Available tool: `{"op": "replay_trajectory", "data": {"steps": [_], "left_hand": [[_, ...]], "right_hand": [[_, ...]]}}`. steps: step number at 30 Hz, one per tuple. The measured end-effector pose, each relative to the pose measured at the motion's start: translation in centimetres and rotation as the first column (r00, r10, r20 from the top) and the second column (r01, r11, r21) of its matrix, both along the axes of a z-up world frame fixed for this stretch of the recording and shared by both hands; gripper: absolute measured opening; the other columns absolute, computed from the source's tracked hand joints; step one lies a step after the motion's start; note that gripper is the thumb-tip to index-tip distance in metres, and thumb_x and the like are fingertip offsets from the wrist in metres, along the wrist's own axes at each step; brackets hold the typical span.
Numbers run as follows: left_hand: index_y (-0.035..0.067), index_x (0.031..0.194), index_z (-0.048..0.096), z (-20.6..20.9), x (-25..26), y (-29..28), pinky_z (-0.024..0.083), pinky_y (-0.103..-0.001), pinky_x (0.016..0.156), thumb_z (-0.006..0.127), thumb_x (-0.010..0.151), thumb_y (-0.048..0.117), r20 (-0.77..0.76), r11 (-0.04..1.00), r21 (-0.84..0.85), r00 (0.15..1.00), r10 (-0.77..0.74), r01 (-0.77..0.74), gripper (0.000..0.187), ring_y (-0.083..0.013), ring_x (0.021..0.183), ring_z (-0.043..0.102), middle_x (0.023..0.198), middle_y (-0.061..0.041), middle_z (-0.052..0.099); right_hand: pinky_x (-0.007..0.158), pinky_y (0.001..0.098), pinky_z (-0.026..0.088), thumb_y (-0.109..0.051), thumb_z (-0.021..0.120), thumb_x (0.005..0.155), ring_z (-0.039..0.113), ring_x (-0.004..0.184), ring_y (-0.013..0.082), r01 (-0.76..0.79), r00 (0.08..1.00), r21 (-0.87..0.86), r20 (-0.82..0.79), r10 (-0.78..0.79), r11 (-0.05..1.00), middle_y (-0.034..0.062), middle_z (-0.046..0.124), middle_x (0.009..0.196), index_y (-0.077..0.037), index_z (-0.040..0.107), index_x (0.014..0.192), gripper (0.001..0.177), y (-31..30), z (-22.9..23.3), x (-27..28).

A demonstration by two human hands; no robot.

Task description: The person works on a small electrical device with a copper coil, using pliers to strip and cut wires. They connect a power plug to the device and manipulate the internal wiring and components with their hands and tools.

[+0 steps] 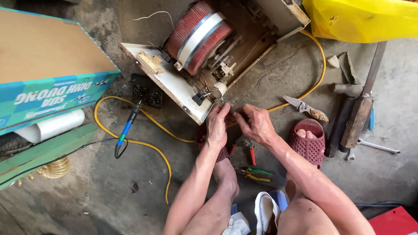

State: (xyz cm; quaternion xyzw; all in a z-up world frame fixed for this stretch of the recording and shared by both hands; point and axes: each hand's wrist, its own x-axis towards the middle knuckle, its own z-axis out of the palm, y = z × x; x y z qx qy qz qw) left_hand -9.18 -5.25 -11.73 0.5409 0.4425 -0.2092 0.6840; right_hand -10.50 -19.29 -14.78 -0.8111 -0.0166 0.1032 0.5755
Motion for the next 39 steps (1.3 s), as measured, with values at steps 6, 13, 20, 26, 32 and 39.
{"op": "replay_trajectory", "data": {"steps": [6, 13, 20, 26, 32, 39], "left_hand": [[0.010, 0.092, 0.069, -1.8, -1.0, 1.5, 0.044, -0.019, 0.048, 0.067, 0.095, 0.025, -0.020, 0.998, -0.060, 1.000, 0.023, -0.024, 0.015, -0.0124, 0.061, 0.065, 0.069, -0.003, 0.061], [0.012, 0.091, 0.065, -1.5, -1.3, 2.1, 0.035, -0.019, 0.044, 0.072, 0.094, 0.028, -0.009, 0.992, -0.128, 1.000, -0.012, 0.010, 0.018, -0.0113, 0.055, 0.062, 0.067, 0.000, 0.058], [0.009, 0.091, 0.062, -1.0, -0.8, 2.0, 0.034, -0.016, 0.040, 0.069, 0.096, 0.023, 0.051, 0.991, -0.118, 0.997, -0.059, 0.065, 0.016, -0.0097, 0.053, 0.061, 0.063, -0.003, 0.060], [0.014, 0.073, 0.058, 0.9, 0.0, 1.3, 0.027, -0.017, 0.040, 0.064, 0.092, 0.026, 0.084, 0.973, -0.055, 0.972, -0.221, 0.226, 0.024, -0.0063, 0.045, 0.049, 0.052, -0.003, 0.055], [0.005, 0.097, 0.067, 0.2, -2.5, -1.0, 0.054, -0.023, 0.053, 0.075, 0.095, 0.016, 0.311, 0.832, 0.532, 0.878, -0.365, 0.158, 0.015, -0.0139, 0.058, 0.071, 0.075, -0.010, 0.073], [0.005, 0.117, 0.072, -0.8, -1.3, -0.6, 0.060, -0.033, 0.067, 0.066, 0.097, 0.003, 0.438, 0.541, 0.841, 0.552, -0.710, 0.028, 0.022, -0.0277, 0.073, 0.073, 0.089, -0.013, 0.073]], "right_hand": [[0.056, 0.0433, 0.052, -0.018, 0.070, 0.090, 0.068, 0.059, 0.0359, -0.151, 0.966, -0.017, -0.215, 0.143, 0.988, 0.0193, 0.063, 0.061, -0.004, 0.069, 0.085, 0.015, 0.2, 2.2, 1.0], [0.065, 0.0429, 0.056, -0.017, 0.072, 0.090, 0.073, 0.070, 0.0269, -0.069, 0.879, 0.210, -0.450, 0.159, 0.975, 0.0204, 0.075, 0.072, -0.001, 0.075, 0.099, 0.019, 0.0, 5.7, 0.9], [0.073, 0.0411, 0.059, -0.021, 0.082, 0.085, 0.075, 0.081, 0.0242, -0.082, 0.853, 0.142, -0.501, 0.143, 0.986, 0.0144, 0.079, 0.084, -0.006, 0.078, 0.112, 0.031, -2.1, 2.1, -1.7], [0.061, 0.0310, 0.055, -0.024, 0.078, 0.090, 0.067, 0.063, 0.0135, -0.056, 0.844, 0.018, -0.533, 0.057, 0.998, 0.0055, 0.071, 0.063, -0.011, 0.079, 0.096, 0.015, -6.7, 3.2, -4.8], [0.082, 0.0329, 0.058, -0.007, 0.073, 0.096, 0.069, 0.079, 0.0108, 0.371, 0.855, -0.248, -0.284, -0.434, 0.895, 0.0080, 0.075, 0.081, -0.011, 0.080, 0.108, 0.014, -16.4, 7.0, -9.3], [0.079, 0.0318, 0.057, -0.001, 0.067, 0.105, 0.069, 0.074, 0.0181, 0.706, 0.666, -0.228, -0.105, -0.738, 0.670, 0.0142, 0.070, 0.079, 0.002, 0.072, 0.111, 0.008, -23.4, 4.9, -12.7]]}}
